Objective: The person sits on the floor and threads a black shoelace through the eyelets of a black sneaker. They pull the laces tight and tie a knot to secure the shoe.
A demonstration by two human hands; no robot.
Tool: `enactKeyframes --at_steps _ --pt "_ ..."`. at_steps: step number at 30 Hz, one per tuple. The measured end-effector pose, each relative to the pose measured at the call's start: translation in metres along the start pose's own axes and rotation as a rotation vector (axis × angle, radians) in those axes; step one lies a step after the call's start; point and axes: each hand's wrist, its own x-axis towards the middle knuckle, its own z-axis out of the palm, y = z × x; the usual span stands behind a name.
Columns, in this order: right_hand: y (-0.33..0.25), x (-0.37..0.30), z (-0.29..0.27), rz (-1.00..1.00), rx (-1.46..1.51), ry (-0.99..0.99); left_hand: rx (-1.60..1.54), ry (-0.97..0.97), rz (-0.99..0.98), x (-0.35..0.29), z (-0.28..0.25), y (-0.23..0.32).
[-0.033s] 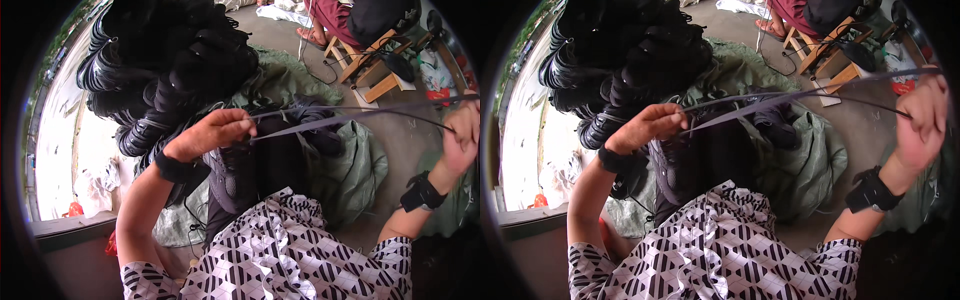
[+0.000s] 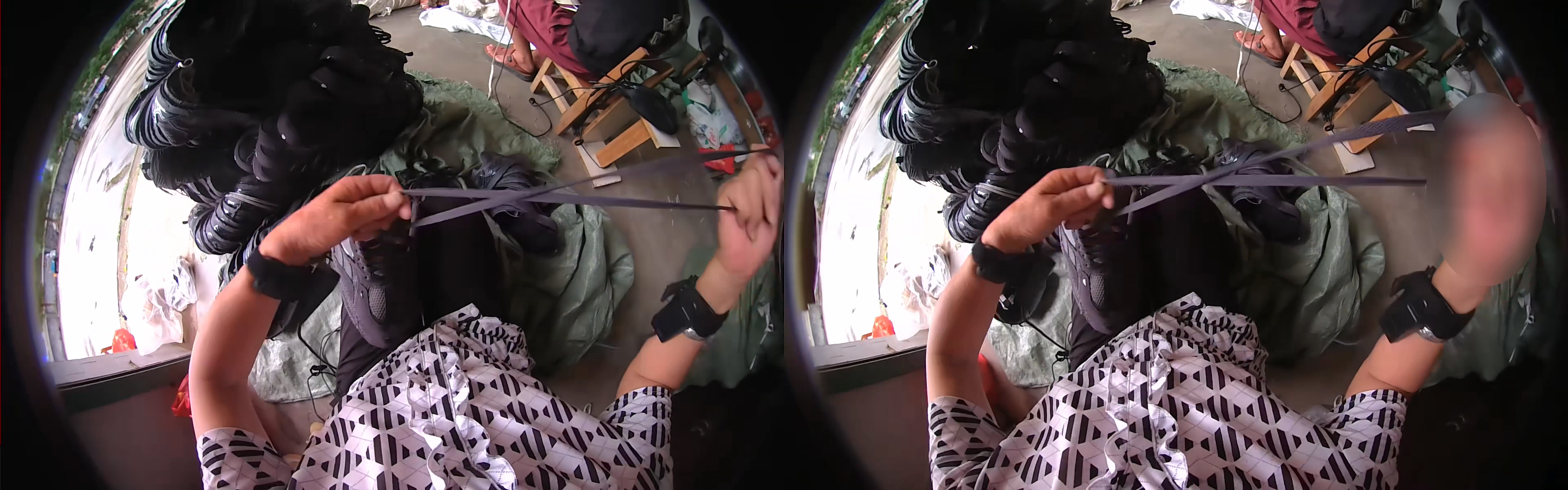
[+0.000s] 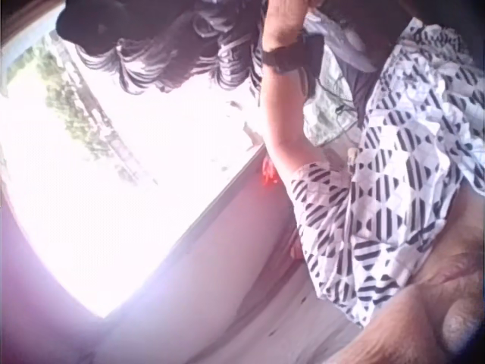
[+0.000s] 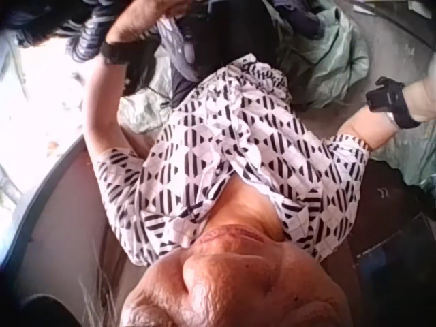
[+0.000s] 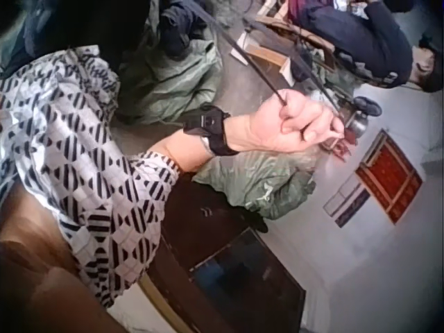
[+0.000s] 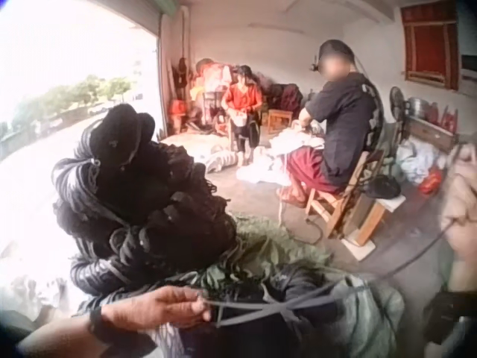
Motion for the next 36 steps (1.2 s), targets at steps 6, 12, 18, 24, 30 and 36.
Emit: enactKeyframes --at_steps 6,12,18,24,30,36 --pt "0.035 -0.002 -0.064 -0.118 -0.267 0.319 -0.390 0.344 0.379 -0.041 -0.025 0.004" --pt "0.028 -0.028 -0.157 -0.105 0.195 0.303 -0.558 0.676 0.426 -0.070 -0.059 -0.022" --pt "0.026 -0.080 -0.227 -0.152 -0.341 0.841 -0.822 0.819 0.545 -0.111 -0.117 -0.107" --pt "0.146 -0.061 -0.201 0.465 -0.947 0.541 -0.988 1.406 0.470 -0.264 -0.272 -0.205" --pt "0.273 -0.019 -0.113 0.364 -1.005 0.106 -0.686 1.688 0.289 -0.323 -0.274 -0.226" --pt "0.302 -0.019 -0.088 0.412 -1.298 -0.173 -0.061 1.246 0.140 -0.176 -0.129 -0.156"
